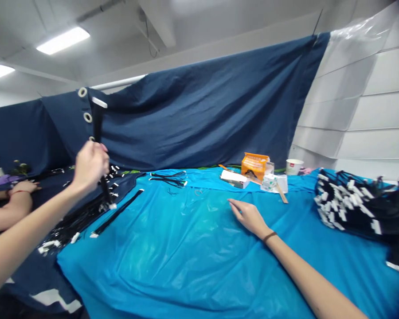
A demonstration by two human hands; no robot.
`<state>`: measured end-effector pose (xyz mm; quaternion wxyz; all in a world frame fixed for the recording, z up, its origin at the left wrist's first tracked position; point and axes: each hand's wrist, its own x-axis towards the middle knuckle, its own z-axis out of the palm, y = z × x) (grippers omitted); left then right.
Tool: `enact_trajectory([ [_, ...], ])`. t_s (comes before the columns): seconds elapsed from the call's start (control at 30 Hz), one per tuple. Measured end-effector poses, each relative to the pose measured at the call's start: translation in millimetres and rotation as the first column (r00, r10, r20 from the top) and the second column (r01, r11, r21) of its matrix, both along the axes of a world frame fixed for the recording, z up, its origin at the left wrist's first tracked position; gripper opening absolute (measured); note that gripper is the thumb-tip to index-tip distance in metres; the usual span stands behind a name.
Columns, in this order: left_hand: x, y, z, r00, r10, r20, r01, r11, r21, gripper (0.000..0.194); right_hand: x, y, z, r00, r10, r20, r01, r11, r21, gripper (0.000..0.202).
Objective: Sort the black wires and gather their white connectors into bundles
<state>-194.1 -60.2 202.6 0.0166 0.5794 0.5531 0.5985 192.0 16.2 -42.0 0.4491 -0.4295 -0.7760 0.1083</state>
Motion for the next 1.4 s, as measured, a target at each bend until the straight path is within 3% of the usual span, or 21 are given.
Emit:
enact_trajectory([
  [0.03,19,-3,-12.2,0.956,-0.203,0.211,0.231,0.966,-0.12,0.016,-2,0,1.9,0.992,0.03,-0.123,-0.04,0.996,-0.08,0.031],
  [0.07,38,-5,-28.7,0.85,-0.341,0.402,0.442,0.876,-0.192,0.017,-4,-1,4.1,0.965,0.054,-0.256,-0.099,0.981,-0.167,0.033],
  [0.1,56,-6,-48.4,0.706,-0.41,0.578,0.626,0.743,-0.238,0.021,-7,-2,6.4,0.943,0.064,-0.326,-0.143,0.964,-0.223,0.036],
  [0.17,92,-8,-92.1,0.417,-0.365,0.833,0.86,0.455,-0.231,0.026,-12,-4,11.4,0.927,0.092,-0.365,-0.209,0.932,-0.296,0.044],
  [0.23,127,-9,-133.7,0.197,-0.217,0.956,0.961,0.236,-0.145,0.028,-16,-9,16.4,0.911,0.157,-0.382,-0.305,0.879,-0.367,0.048],
  [0.3,159,-10,-166.1,0.026,-0.118,0.993,0.997,0.072,-0.018,0.03,-18,-14,21.4,0.885,0.224,-0.408,-0.402,0.812,-0.424,0.049],
  [0.33,174,-10,-177.9,-0.056,-0.087,0.995,0.998,0.004,0.056,0.03,-18,-17,24.1,0.799,0.277,-0.534,-0.551,0.692,-0.466,0.051],
  [0.4,198,-11,-193.3,-0.214,-0.044,0.976,0.973,-0.097,0.209,0.028,-18,-20,29.6,0.635,0.296,-0.714,-0.738,0.506,-0.447,0.05],
  [0.43,208,-11,-197.6,-0.275,-0.029,0.961,0.954,-0.137,0.268,0.027,-18,-22,32.4,0.577,0.291,-0.763,-0.786,0.453,-0.421,0.049],
  [0.47,216,-12,-200.2,-0.312,-0.014,0.95,0.939,-0.158,0.306,0.027,-18,-22,35.1,0.543,0.273,-0.794,-0.805,0.438,-0.4,0.046],
  [0.57,231,-13,-204.0,-0.299,0.007,0.954,0.939,-0.178,0.295,0.025,-17,-21,40.6,0.537,0.192,-0.822,-0.782,0.479,-0.399,0.038],
  [0.67,236,-7,-210.1,-0.163,-0.019,0.986,0.977,-0.146,0.158,0.021,-18,-19,40.0,0.562,0.136,-0.816,-0.749,0.501,-0.433,0.032],
  [0.77,230,10,-219.5,-0.016,-0.087,0.996,0.997,-0.073,0.01,0.014,-22,-17,34.5,0.572,0.099,-0.814,-0.74,0.489,-0.461,0.03],
  [0.87,217,34,-225.0,0.083,-0.239,0.967,0.996,0.035,-0.077,0.017,-27,-18,28.6,0.582,0.078,-0.81,-0.738,0.47,-0.485,0.03],
  [1.0,200,58,-224.1,0.262,-0.368,0.892,0.931,0.341,-0.133,0.022,-33,-21,21.6,0.605,0.088,-0.791,-0.73,0.457,-0.507,0.032],
  [1.07,196,63,-223.7,0.357,-0.411,0.839,0.886,0.434,-0.164,0.028,-36,-22,17.9,0.658,0.127,-0.742,-0.696,0.479,-0.536,0.035],
  [1.17,196,64,-226.3,0.451,-0.476,0.755,0.854,0.476,-0.21,0.037,-39,-23,12.6,0.725,0.166,-0.668,-0.637,0.53,-0.56,0.038],
  [1.4,201,59,-232.5,0.592,-0.488,0.641,0.767,0.585,-0.263,0.039,-40,-25,11.7,0.756,0.18,-0.629,-0.594,0.593,-0.543,0.04],
])
